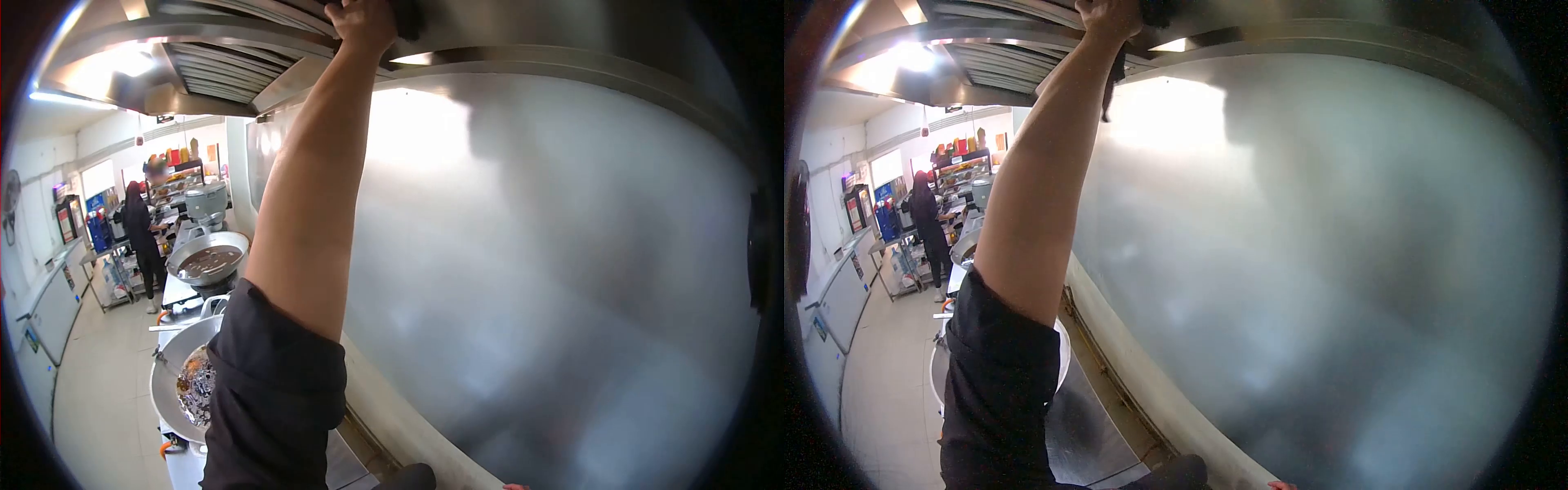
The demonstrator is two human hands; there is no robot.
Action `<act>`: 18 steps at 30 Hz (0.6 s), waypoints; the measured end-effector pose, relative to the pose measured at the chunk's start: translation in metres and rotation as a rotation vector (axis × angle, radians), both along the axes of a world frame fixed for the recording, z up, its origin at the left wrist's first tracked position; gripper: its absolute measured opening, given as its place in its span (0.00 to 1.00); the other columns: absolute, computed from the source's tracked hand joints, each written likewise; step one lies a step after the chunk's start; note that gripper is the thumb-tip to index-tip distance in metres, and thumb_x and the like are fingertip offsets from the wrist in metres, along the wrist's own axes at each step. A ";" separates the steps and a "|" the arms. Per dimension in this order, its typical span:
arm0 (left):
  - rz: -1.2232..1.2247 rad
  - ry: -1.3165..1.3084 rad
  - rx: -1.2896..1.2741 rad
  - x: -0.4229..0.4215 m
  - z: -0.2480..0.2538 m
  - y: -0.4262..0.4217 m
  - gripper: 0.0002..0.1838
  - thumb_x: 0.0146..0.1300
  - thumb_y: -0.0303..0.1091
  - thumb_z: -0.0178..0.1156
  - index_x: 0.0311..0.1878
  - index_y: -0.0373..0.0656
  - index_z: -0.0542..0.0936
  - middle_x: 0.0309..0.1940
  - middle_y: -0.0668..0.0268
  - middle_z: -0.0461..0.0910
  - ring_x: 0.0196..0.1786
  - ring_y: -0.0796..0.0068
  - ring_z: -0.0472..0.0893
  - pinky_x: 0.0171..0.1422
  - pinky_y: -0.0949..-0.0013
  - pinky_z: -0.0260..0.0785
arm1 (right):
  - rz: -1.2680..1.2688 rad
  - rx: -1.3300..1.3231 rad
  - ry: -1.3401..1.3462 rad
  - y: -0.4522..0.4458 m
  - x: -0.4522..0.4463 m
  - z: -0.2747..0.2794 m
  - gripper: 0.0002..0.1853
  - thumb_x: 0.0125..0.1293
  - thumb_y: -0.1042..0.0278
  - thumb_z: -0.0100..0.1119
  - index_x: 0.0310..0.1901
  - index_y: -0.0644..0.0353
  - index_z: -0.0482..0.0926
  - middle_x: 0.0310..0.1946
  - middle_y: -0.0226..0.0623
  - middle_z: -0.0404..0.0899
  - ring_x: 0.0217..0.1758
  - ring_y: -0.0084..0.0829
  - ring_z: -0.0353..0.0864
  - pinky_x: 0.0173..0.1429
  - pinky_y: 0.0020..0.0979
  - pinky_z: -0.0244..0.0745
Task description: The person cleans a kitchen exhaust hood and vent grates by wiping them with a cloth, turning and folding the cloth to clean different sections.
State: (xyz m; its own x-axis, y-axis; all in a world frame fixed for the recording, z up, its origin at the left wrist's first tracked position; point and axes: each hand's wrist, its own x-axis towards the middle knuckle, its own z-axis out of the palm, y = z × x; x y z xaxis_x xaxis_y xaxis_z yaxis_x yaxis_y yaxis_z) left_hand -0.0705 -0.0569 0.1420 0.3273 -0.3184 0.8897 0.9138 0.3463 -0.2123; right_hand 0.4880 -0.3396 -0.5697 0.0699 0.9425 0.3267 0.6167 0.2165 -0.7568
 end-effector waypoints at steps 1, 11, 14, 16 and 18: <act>-0.109 -0.049 -0.150 0.002 0.004 -0.005 0.11 0.60 0.37 0.62 0.42 0.44 0.85 0.46 0.61 0.82 0.52 0.54 0.80 0.57 0.43 0.71 | -0.013 0.012 0.004 -0.004 0.000 0.003 0.08 0.64 0.73 0.62 0.44 0.55 0.86 0.35 0.38 0.80 0.35 0.33 0.80 0.32 0.32 0.78; -1.600 -0.579 -0.177 -0.007 -0.036 -0.073 0.14 0.59 0.36 0.66 0.47 0.40 0.87 0.47 0.56 0.87 0.54 0.58 0.85 0.56 0.57 0.77 | -0.202 0.069 0.109 -0.027 0.028 0.016 0.09 0.63 0.77 0.60 0.43 0.57 0.86 0.35 0.36 0.82 0.37 0.30 0.81 0.38 0.30 0.76; -1.251 -0.650 0.007 -0.015 -0.036 -0.076 0.20 0.56 0.42 0.71 0.48 0.39 0.87 0.49 0.54 0.86 0.56 0.57 0.84 0.56 0.57 0.78 | -0.162 0.048 0.088 -0.031 0.022 0.022 0.09 0.63 0.77 0.60 0.43 0.56 0.86 0.36 0.35 0.82 0.37 0.29 0.80 0.37 0.30 0.76; -1.229 -0.661 0.100 -0.005 -0.034 -0.082 0.18 0.56 0.40 0.69 0.46 0.38 0.87 0.48 0.53 0.86 0.55 0.57 0.84 0.58 0.57 0.77 | -0.131 -0.005 0.098 -0.030 0.020 0.020 0.09 0.64 0.77 0.60 0.44 0.56 0.86 0.36 0.35 0.82 0.37 0.29 0.80 0.37 0.29 0.76; -1.230 -0.469 0.046 -0.007 -0.026 -0.081 0.17 0.56 0.36 0.68 0.47 0.38 0.85 0.50 0.52 0.85 0.49 0.55 0.85 0.54 0.57 0.78 | -0.114 0.030 0.057 -0.024 0.018 0.018 0.10 0.64 0.76 0.61 0.45 0.56 0.86 0.37 0.35 0.82 0.37 0.29 0.80 0.37 0.29 0.76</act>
